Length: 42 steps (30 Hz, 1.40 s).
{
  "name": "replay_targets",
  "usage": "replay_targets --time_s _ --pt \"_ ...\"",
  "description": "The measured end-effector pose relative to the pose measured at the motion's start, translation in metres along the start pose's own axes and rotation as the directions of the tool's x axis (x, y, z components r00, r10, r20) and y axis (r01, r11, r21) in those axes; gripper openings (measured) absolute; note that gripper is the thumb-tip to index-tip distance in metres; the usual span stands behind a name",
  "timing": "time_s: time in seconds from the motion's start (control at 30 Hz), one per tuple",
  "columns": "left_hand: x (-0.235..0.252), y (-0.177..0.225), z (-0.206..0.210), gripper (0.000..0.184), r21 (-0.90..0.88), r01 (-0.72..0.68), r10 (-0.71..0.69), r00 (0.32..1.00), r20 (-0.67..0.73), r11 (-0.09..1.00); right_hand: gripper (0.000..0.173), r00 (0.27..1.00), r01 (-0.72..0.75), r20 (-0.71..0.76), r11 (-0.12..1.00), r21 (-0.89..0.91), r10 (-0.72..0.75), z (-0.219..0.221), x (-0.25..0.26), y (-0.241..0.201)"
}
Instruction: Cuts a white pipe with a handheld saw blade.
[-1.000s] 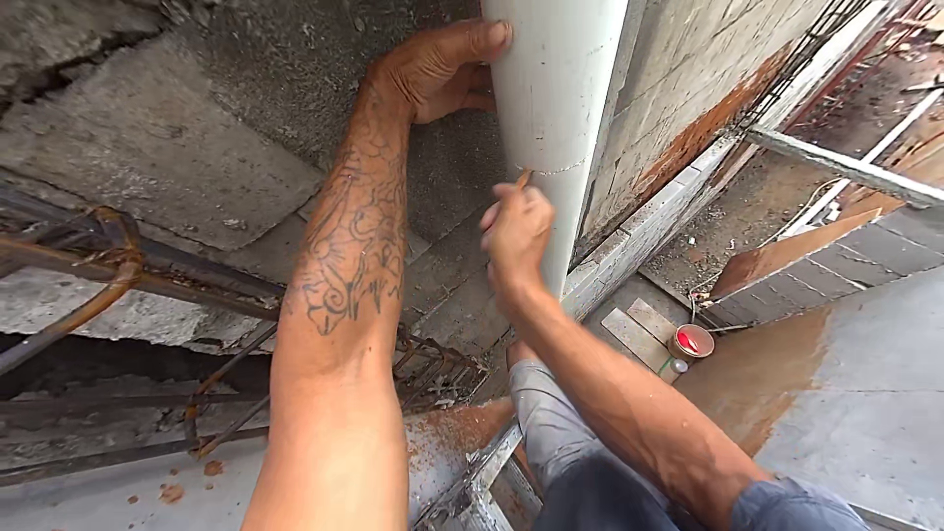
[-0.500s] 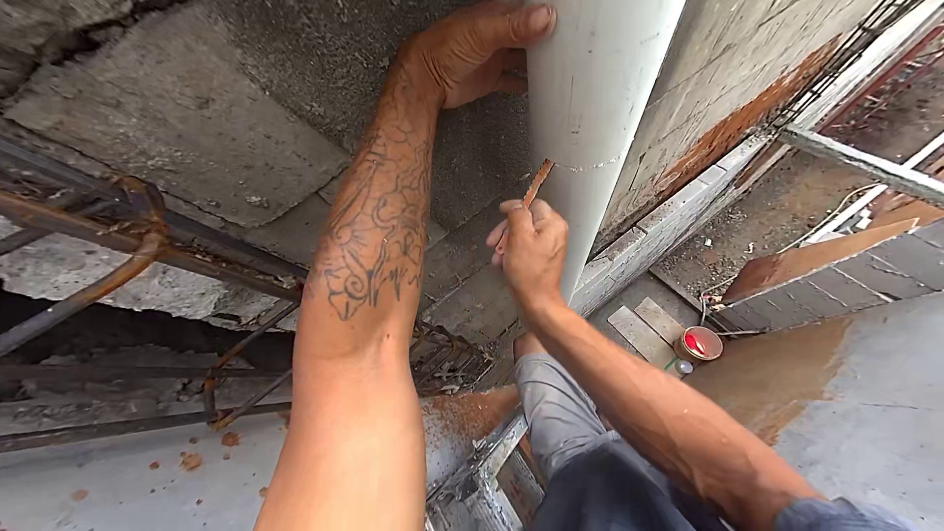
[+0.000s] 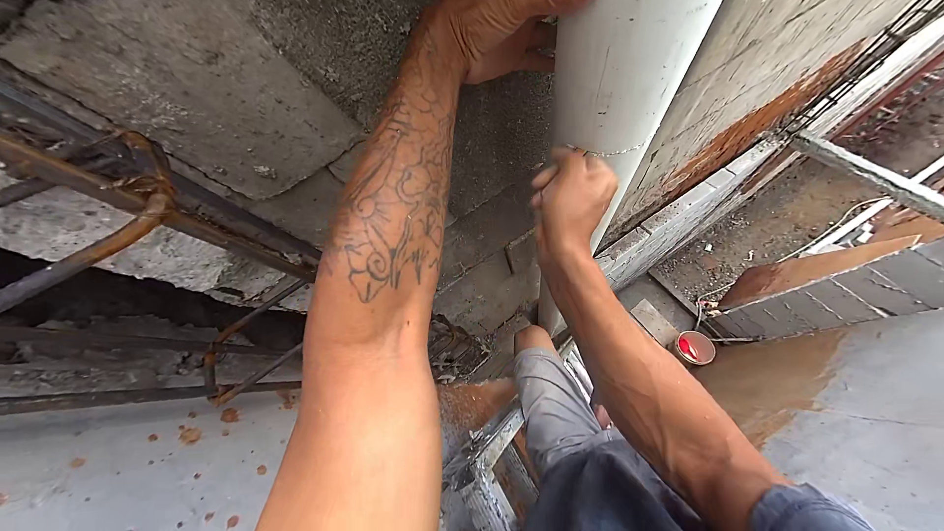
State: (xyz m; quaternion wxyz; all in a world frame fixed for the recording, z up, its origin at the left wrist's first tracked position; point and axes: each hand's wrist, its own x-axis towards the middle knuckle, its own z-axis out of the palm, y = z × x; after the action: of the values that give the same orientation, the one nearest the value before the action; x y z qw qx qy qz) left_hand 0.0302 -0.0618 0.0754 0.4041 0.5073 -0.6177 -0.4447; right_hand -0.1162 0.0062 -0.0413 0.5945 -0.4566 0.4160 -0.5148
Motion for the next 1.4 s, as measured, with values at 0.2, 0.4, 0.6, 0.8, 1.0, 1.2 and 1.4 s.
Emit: replay_targets --time_s 0.2,0.4,0.6,0.8,1.0,1.2,1.4 --pt "0.003 -0.001 -0.003 0.03 -0.033 -0.019 0.019 1.0 0.012 0.999 0.039 0.956 -0.004 0.291 0.99 -0.142 0.046 0.003 -0.075 0.031" --pt "0.002 0.001 -0.002 0.029 -0.055 0.01 -0.011 1.0 -0.01 0.998 0.029 0.999 -0.029 0.035 0.999 0.039 0.028 0.007 -0.01 0.0" --pt "0.004 -0.003 -0.005 0.026 -0.03 -0.044 0.045 0.998 0.035 0.999 0.035 0.99 0.012 0.143 0.999 -0.046 -0.005 0.003 -0.04 0.017" --pt "0.0 0.003 0.004 0.032 0.035 0.011 -0.011 1.0 -0.012 0.999 0.034 0.906 -0.052 0.418 0.998 -0.042 0.065 -0.031 -0.103 0.028" --pt "0.0 -0.004 -0.007 0.072 0.042 -0.002 0.001 1.0 0.026 0.999 0.031 0.855 -0.124 0.5 0.99 -0.059 0.137 -0.05 -0.111 0.025" --pt "-0.004 -0.003 -0.009 0.076 0.005 -0.021 0.021 1.0 0.013 1.0 0.031 0.699 -0.145 0.7 0.987 -0.063 0.148 -0.074 -0.182 0.016" --pt "-0.002 -0.008 -0.014 0.075 -0.011 -0.022 0.023 0.999 0.04 1.0 0.032 0.459 0.357 0.882 0.932 -0.068 -0.111 -0.171 -0.149 0.075"
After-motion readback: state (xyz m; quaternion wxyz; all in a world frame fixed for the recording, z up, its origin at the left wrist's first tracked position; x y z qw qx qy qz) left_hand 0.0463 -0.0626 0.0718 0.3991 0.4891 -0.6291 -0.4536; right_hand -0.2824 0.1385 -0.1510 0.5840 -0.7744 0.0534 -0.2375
